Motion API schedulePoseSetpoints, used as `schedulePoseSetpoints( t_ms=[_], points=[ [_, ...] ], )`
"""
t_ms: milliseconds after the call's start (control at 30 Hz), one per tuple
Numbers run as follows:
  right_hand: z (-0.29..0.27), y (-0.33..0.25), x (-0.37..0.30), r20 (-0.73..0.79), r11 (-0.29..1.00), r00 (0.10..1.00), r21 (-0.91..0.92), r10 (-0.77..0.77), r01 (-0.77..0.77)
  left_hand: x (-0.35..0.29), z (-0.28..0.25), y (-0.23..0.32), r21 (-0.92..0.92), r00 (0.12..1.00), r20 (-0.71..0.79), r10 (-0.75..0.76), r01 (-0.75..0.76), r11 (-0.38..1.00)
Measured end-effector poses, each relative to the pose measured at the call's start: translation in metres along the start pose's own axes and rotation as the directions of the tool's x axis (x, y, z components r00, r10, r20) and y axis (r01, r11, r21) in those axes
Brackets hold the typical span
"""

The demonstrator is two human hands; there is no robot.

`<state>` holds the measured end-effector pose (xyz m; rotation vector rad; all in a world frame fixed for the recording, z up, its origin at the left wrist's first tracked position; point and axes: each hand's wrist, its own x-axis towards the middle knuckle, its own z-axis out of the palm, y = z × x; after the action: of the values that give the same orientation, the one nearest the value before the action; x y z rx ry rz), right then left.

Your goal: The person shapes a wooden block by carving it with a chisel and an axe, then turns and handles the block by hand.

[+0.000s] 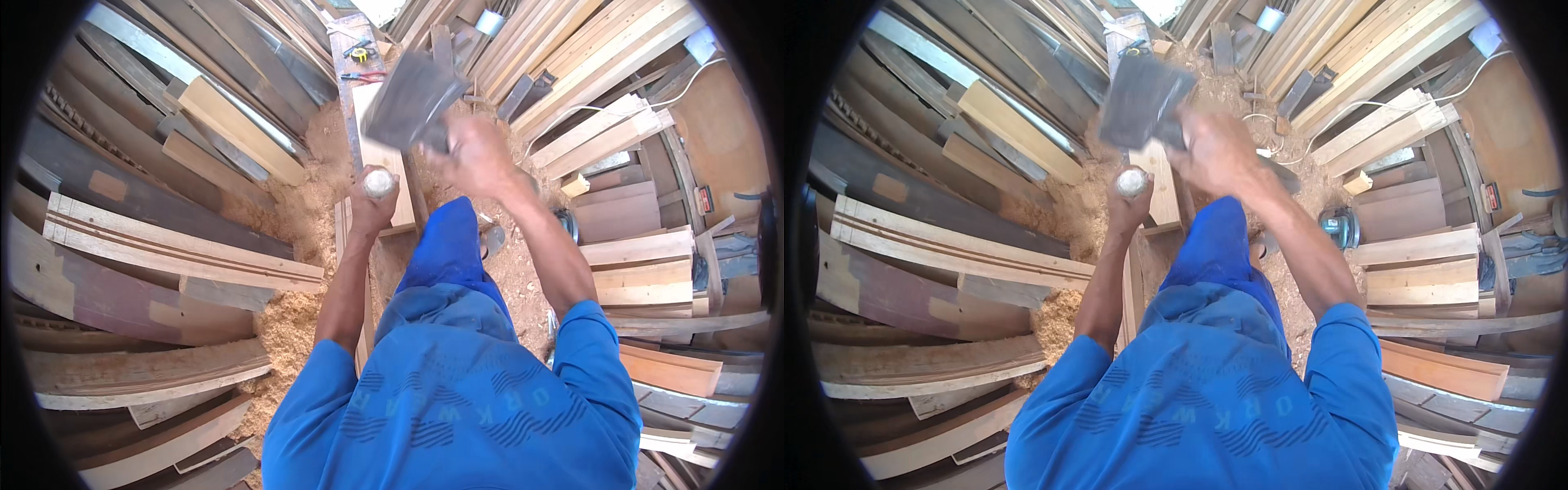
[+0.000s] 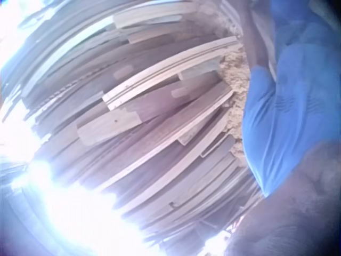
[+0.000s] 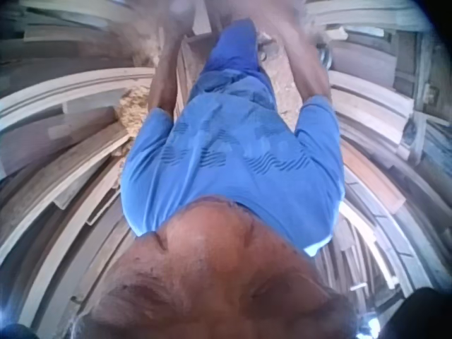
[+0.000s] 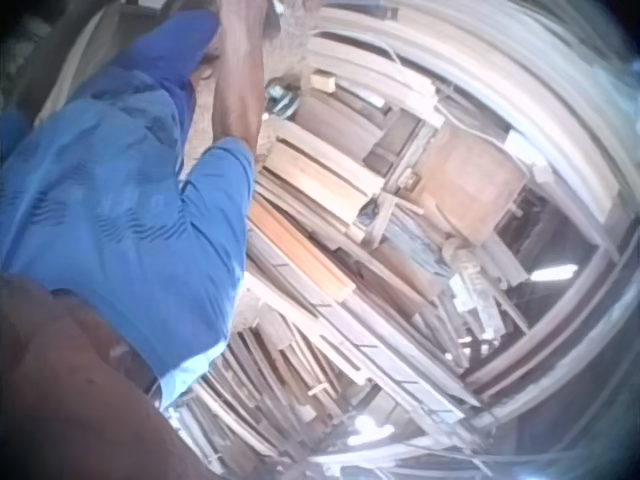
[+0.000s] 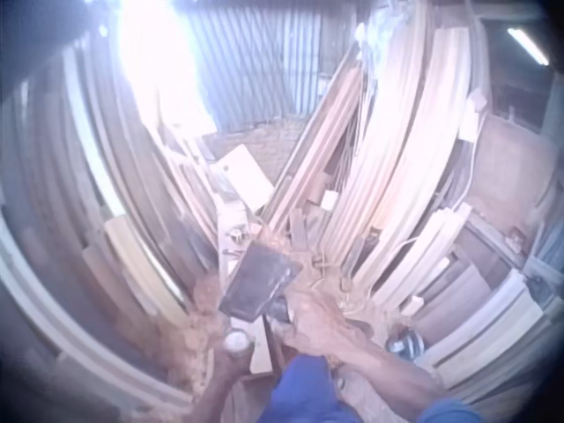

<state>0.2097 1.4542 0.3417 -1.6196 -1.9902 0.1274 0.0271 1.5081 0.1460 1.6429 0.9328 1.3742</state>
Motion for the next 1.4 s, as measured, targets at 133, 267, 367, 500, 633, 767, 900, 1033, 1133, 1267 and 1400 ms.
schedulePoseSetpoints(
  t_ms=[133,267,367,500,633,767,900,1033,1133,1267,1400],
  points=[
    [-0.043,-0.029,0.045,-0.418,0.984,0.906,0.122,-0.069,0.131,0.008,0.000,0.007,-0.082,0.993,0.054,-0.101,0.105,0.991],
    [-0.029,-0.023,0.052,-0.198,0.949,0.957,0.276,0.214,-0.155,0.008,0.003,0.007,0.007,0.989,0.063,-0.137,0.137,0.991],
    [0.055,0.025,0.000,0.286,0.948,0.956,-0.316,0.062,0.033,-0.001,0.003,0.006,0.134,0.989,0.101,-0.105,0.091,0.987],
    [0.051,0.016,-0.014,0.394,0.981,0.902,-0.147,0.176,-0.127,-0.014,0.003,-0.035,0.109,0.993,0.083,-0.084,0.075,0.991],
    [0.021,0.002,-0.020,0.051,0.948,0.994,0.298,0.097,-0.108,-0.011,-0.002,0.001,0.055,0.990,0.066,-0.121,0.118,0.992],
    [-0.014,-0.012,-0.004,-0.225,0.907,0.968,0.421,0.110,-0.005,0.012,-0.002,0.030,-0.044,0.997,0.028,-0.073,0.075,0.996],
    [-0.039,-0.026,-0.011,-0.311,0.861,0.925,0.507,0.220,-0.034,0.016,-0.004,0.024,-0.060,0.988,0.078,-0.132,0.137,0.989],
    [-0.040,-0.031,-0.021,-0.314,0.817,0.908,0.575,0.277,-0.050,0.008,0.001,-0.005,-0.066,0.986,0.063,-0.154,0.158,0.985],
    [-0.040,-0.031,-0.024,-0.303,0.811,0.917,0.584,0.261,-0.038,0.007,0.000,-0.007,0.001,0.972,0.159,-0.175,0.177,0.984],
    [-0.039,-0.026,-0.031,-0.304,0.830,0.914,0.554,0.270,-0.061,0.012,-0.022,-0.009,0.254,0.995,0.093,0.024,-0.047,0.966],
    [-0.040,-0.031,-0.036,-0.305,0.779,0.903,0.624,0.303,-0.051,0.017,-0.032,0.010,-0.002,0.975,-0.197,-0.104,0.106,0.994]
  ],
)
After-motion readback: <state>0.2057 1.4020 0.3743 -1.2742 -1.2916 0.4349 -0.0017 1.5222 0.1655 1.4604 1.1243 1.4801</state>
